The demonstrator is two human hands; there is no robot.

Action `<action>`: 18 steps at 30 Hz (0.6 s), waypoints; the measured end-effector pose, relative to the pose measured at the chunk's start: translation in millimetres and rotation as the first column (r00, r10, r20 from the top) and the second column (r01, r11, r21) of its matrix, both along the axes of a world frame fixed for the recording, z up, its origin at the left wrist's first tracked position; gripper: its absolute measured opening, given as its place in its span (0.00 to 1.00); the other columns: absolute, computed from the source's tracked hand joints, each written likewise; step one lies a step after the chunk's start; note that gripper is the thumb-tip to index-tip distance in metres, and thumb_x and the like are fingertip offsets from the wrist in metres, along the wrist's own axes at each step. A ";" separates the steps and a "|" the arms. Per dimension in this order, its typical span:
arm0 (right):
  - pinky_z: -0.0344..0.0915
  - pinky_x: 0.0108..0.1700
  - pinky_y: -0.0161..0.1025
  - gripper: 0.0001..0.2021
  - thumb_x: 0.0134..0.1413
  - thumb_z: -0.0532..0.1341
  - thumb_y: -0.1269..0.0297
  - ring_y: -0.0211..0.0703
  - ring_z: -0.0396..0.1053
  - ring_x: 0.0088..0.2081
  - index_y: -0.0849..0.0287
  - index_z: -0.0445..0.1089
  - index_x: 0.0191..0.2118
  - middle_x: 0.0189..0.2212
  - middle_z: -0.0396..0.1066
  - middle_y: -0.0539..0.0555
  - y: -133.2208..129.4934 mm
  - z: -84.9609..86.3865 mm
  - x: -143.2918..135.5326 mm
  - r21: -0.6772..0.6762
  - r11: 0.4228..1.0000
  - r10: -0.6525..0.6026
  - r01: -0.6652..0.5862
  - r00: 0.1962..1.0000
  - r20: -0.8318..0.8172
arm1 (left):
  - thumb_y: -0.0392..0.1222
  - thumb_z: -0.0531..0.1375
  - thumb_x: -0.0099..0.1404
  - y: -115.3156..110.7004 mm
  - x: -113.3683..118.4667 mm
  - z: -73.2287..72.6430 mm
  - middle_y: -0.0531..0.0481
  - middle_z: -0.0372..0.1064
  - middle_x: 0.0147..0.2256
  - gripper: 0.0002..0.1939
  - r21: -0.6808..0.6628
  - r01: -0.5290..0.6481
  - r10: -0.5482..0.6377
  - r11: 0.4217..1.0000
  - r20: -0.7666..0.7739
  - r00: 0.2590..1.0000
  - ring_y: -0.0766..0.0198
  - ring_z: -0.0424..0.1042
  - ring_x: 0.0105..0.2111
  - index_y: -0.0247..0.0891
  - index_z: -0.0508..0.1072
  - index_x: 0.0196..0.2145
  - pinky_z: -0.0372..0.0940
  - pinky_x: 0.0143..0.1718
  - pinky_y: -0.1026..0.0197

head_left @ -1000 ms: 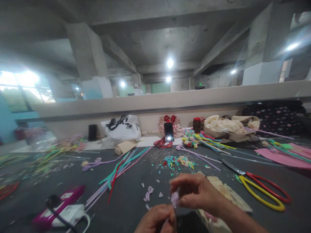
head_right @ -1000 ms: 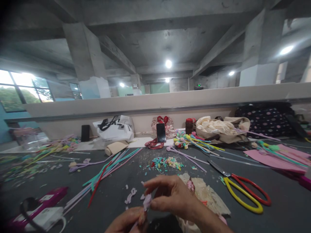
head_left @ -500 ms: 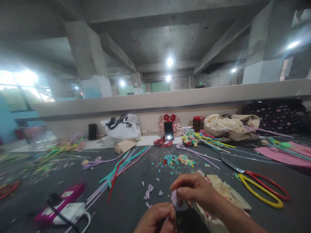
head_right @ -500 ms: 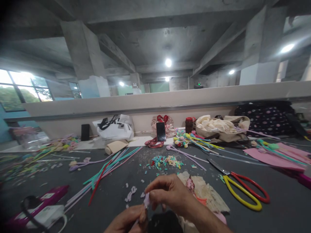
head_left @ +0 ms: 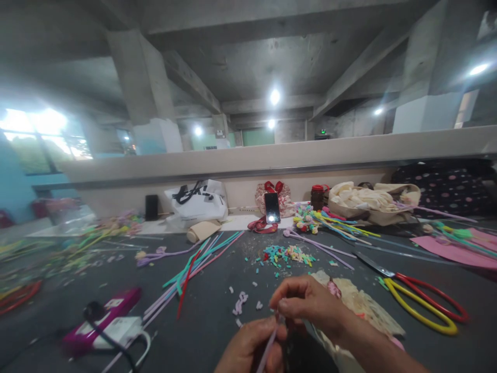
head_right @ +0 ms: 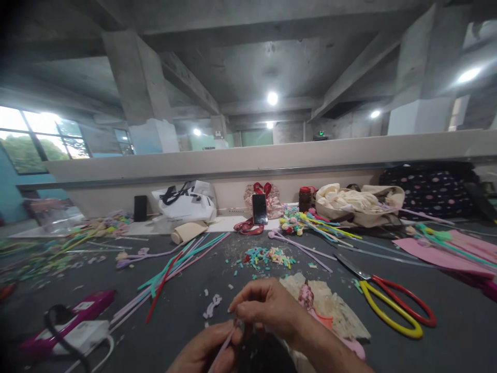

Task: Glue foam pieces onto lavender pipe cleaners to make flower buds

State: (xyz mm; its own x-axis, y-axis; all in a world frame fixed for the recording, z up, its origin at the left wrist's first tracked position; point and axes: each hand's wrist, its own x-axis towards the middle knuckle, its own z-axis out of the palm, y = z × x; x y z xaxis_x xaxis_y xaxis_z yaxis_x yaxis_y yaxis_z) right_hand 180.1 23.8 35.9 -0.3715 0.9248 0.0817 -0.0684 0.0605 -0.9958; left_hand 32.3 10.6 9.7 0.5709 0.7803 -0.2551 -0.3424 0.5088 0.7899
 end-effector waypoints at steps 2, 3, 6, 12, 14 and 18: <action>0.53 0.17 0.25 0.07 0.41 0.61 0.64 0.29 0.61 0.17 0.63 0.71 0.27 0.17 0.66 0.47 0.4 -0.4 0.1 0.009 1.000 -0.021 0.021 1.000 0.012 | 0.45 0.56 0.54 2.6 -3.4 -1.0 0.54 0.60 0.11 0.12 -0.016 0.019 -0.020 1.000 -0.054 0.998 0.74 0.57 0.10 0.31 0.70 0.23 0.52 0.14 0.72; 0.53 0.17 0.25 0.07 0.41 0.61 0.64 0.29 0.61 0.17 0.63 0.71 0.27 0.16 0.65 0.46 0.7 -0.1 -0.1 0.011 1.000 -0.027 0.027 0.999 0.022 | 0.45 0.57 0.54 3.1 -5.1 -0.3 0.53 0.63 0.12 0.13 -0.027 0.036 -0.038 0.999 -0.088 0.995 0.74 0.59 0.11 0.30 0.70 0.25 0.52 0.13 0.73; 0.54 0.17 0.26 0.10 0.42 0.60 0.62 0.30 0.61 0.17 0.63 0.70 0.30 0.18 0.65 0.47 2.4 1.6 -0.1 0.021 0.999 -0.049 0.048 0.997 0.056 | 0.42 0.58 0.53 0.9 -9.2 7.2 0.51 0.66 0.16 0.09 -0.022 0.033 -0.035 0.999 -0.125 0.991 0.74 0.62 0.12 0.32 0.69 0.26 0.49 0.11 0.75; 0.54 0.19 0.28 0.11 0.45 0.58 0.62 0.32 0.63 0.21 0.60 0.69 0.35 0.24 0.68 0.49 -0.1 -0.9 14.6 0.074 0.992 -0.118 0.104 0.969 0.216 | 0.38 0.60 0.51 -3.4 -25.3 33.6 0.52 0.67 0.20 0.05 0.075 -0.161 0.170 0.984 -0.135 0.976 0.73 0.65 0.18 0.33 0.69 0.26 0.55 0.14 0.76; 0.56 0.23 0.30 0.07 0.39 0.61 0.68 0.34 0.62 0.22 0.60 0.71 0.30 0.22 0.67 0.48 -8.9 -1.2 20.2 0.145 0.987 -0.116 0.068 0.926 0.358 | 0.37 0.62 0.49 -3.1 -32.9 36.6 0.51 0.68 0.20 0.06 0.065 -0.193 0.201 0.979 -0.146 0.969 0.72 0.65 0.18 0.33 0.70 0.27 0.56 0.13 0.75; 0.56 0.30 0.33 0.06 0.42 0.58 0.72 0.39 0.66 0.29 0.59 0.71 0.29 0.27 0.70 0.51 -30.6 3.4 15.3 0.403 0.889 -0.236 -0.218 0.535 0.811 | 0.38 0.63 0.47 -4.9 -39.5 32.6 0.52 0.67 0.19 0.07 0.046 -0.207 0.212 0.977 -0.146 0.966 0.73 0.64 0.16 0.33 0.70 0.25 0.55 0.12 0.75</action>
